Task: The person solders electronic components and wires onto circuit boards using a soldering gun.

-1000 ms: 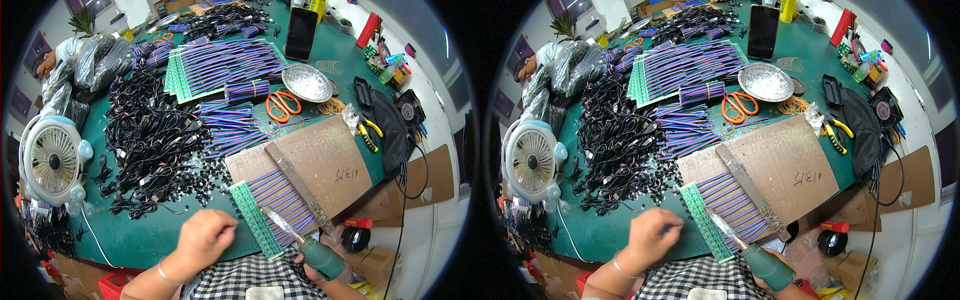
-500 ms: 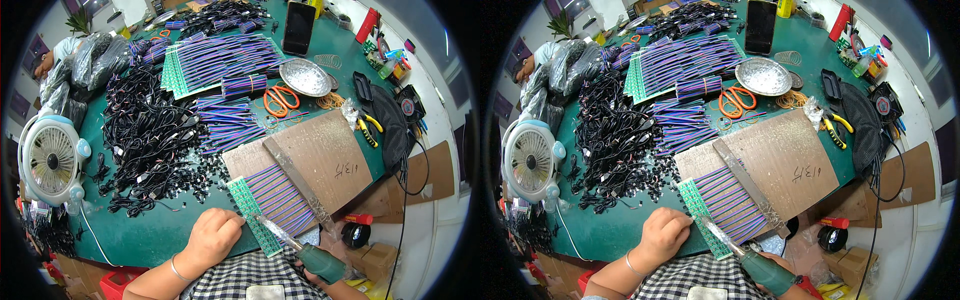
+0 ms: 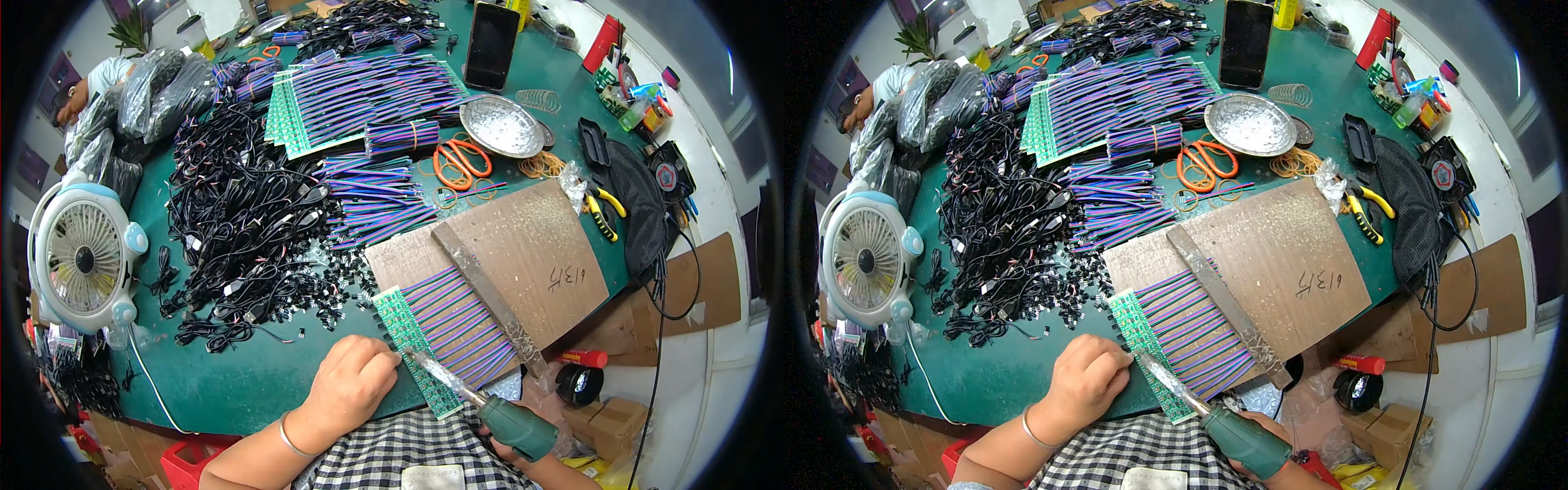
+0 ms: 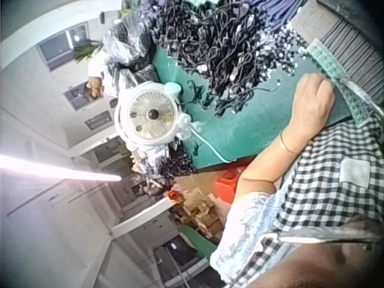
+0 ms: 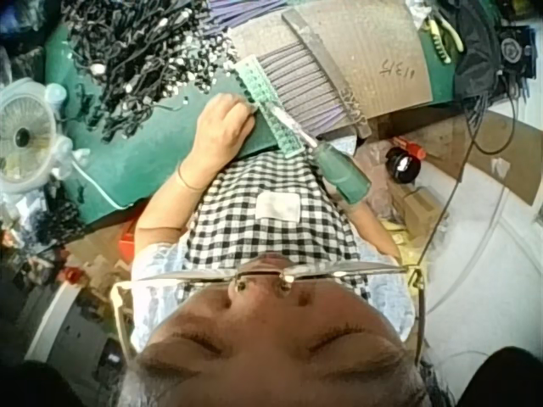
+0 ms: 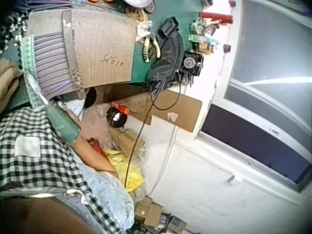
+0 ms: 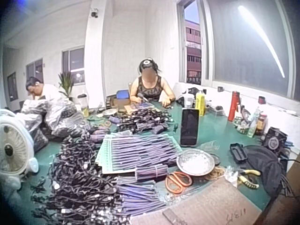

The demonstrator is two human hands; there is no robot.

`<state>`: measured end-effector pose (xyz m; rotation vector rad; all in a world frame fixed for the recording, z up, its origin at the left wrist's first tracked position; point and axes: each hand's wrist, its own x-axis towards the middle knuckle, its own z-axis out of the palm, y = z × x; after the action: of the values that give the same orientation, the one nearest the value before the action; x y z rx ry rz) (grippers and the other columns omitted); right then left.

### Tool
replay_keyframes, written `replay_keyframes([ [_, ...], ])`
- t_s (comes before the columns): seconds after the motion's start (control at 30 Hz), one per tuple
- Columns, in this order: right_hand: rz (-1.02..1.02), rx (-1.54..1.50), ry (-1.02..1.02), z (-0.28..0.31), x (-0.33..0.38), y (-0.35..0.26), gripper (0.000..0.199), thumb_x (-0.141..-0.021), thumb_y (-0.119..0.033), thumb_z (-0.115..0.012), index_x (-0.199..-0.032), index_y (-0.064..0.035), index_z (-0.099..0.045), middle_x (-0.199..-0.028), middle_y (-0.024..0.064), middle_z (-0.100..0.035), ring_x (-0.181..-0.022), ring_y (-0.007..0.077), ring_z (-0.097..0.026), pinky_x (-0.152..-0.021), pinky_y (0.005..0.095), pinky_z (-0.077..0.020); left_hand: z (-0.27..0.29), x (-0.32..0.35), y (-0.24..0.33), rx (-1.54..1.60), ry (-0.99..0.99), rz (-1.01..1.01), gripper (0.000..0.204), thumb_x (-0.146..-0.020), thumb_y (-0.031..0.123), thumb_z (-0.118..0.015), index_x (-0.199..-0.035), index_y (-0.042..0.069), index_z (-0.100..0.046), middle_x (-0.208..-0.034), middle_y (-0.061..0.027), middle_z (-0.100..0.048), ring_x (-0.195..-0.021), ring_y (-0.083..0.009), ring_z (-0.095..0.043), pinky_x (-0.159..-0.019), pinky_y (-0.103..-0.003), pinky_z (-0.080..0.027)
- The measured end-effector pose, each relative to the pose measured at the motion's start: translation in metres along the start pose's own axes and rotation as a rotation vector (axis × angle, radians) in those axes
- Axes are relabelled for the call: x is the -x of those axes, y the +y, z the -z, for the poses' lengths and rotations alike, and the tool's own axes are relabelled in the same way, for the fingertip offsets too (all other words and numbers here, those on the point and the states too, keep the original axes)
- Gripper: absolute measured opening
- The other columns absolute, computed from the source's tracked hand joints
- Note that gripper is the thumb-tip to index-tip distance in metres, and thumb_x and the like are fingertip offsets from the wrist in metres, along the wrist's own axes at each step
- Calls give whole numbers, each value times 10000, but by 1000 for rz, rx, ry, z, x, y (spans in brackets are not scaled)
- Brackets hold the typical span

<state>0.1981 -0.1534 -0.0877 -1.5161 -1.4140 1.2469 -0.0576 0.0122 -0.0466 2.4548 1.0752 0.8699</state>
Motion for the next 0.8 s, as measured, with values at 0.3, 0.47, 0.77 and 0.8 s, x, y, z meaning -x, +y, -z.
replay_keyframes([
  [0.3,106,84,37,-3,0,7,537,-760,-432,-745,-1023,24,-641,-961,133,-673,-854,252,-673,-789,327,-538,0,0,0,-1,3,1,276,-589,-5,-721,-830,67,-608,-799,-52,-592,-702,-237,-574,-632,-346,-480],
  [0.47,-54,-52,64,-4,-2,-9,569,-736,-464,-758,-1012,22,-648,-958,140,-671,-842,280,-675,-782,342,-547,1,0,1,-4,-19,5,228,-632,2,-698,-828,59,-597,-817,-58,-584,-721,-239,-570,-651,-342,-482],
  [0.77,-574,-124,37,-2,14,14,485,-723,-379,-787,-1011,-15,-647,-954,122,-670,-889,272,-662,-781,350,-541,1,0,1,-3,-40,3,196,-671,12,-675,-847,48,-599,-850,-66,-588,-742,-242,-569,-675,-340,-487],
  [0.8,-576,-123,41,-2,18,23,485,-723,-379,-787,-1011,-15,-647,-954,122,-670,-889,272,-662,-781,350,-541,1,-1,0,1,-40,1,199,-669,12,-675,-851,48,-601,-853,-66,-589,-743,-243,-570,-677,-340,-487],
])
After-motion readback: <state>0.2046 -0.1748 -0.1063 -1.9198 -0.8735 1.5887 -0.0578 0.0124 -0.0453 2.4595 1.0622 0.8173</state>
